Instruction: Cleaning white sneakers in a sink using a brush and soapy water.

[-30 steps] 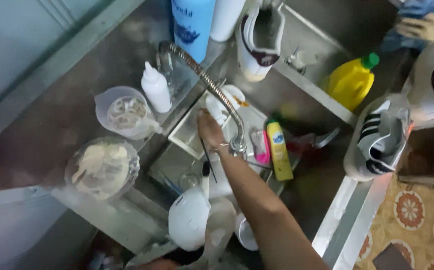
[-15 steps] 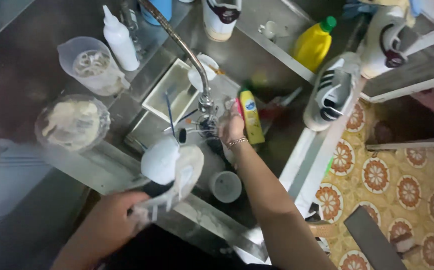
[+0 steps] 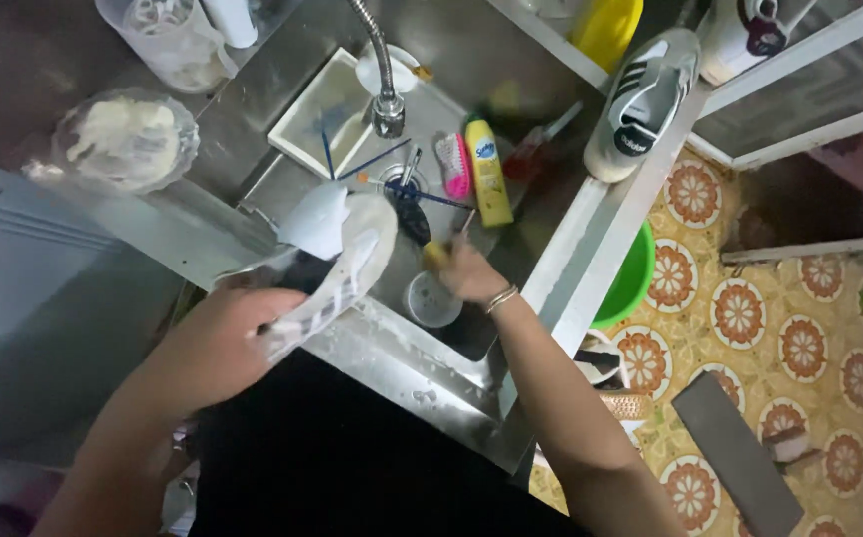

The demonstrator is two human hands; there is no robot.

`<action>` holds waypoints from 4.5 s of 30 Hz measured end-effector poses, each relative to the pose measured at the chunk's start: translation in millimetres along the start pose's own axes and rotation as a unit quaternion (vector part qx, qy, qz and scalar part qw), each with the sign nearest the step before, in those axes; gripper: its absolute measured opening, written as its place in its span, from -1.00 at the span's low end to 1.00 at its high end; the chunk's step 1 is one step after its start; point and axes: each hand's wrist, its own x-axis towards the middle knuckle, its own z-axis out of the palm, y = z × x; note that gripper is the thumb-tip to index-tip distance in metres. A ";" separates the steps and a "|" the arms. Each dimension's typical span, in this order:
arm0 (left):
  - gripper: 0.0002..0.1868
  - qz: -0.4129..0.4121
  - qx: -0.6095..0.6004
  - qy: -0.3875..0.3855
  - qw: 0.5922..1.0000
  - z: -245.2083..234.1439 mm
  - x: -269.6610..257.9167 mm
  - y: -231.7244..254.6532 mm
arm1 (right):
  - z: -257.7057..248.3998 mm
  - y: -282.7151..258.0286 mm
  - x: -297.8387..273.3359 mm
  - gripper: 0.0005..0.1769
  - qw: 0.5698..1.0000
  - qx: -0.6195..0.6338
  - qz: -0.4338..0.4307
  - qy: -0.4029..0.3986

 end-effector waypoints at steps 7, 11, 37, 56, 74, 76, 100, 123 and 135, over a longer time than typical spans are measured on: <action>-0.47 -0.069 0.115 -0.007 0.991 18.9 -12.9 48.7 | 59.5 -12.6 -11.8 -0.70 0.900 -0.411 -0.011 -0.146; -0.52 -0.079 0.191 0.024 0.978 31.0 -20.6 55.3 | 124.4 73.8 62.5 -0.72 0.788 -0.539 -0.189 -0.230; -0.46 -0.077 -0.372 -0.110 0.918 68.6 19.4 46.3 | -20.1 -96.6 -205.5 -0.57 0.880 0.371 -0.196 0.222; -0.33 0.023 -0.619 -0.230 0.751 104.6 53.1 15.6 | -13.9 -112.2 -209.4 -0.73 0.804 0.126 -0.521 0.259; -0.23 0.013 -0.155 -0.113 0.981 104.3 31.5 72.1 | -15.4 -83.0 -212.4 -0.62 0.909 0.173 -0.242 0.292; -0.29 -0.012 -0.157 -0.107 0.982 108.5 35.6 61.1 | -12.4 -73.7 -214.4 -0.64 0.902 0.189 -0.254 0.293; -0.38 -0.055 -0.271 -0.095 0.956 124.6 34.5 40.6 | -15.4 -76.5 -220.5 -0.79 0.859 0.130 -0.430 0.244; -0.39 -0.028 -0.251 -0.104 0.962 122.8 35.1 36.3 | -20.1 -81.2 -214.8 -0.85 0.866 0.164 -0.419 0.219; -0.44 0.065 -0.320 -0.150 0.933 129.6 36.2 18.5 | -10.3 -70.3 -207.5 -0.83 0.843 0.181 -0.471 0.187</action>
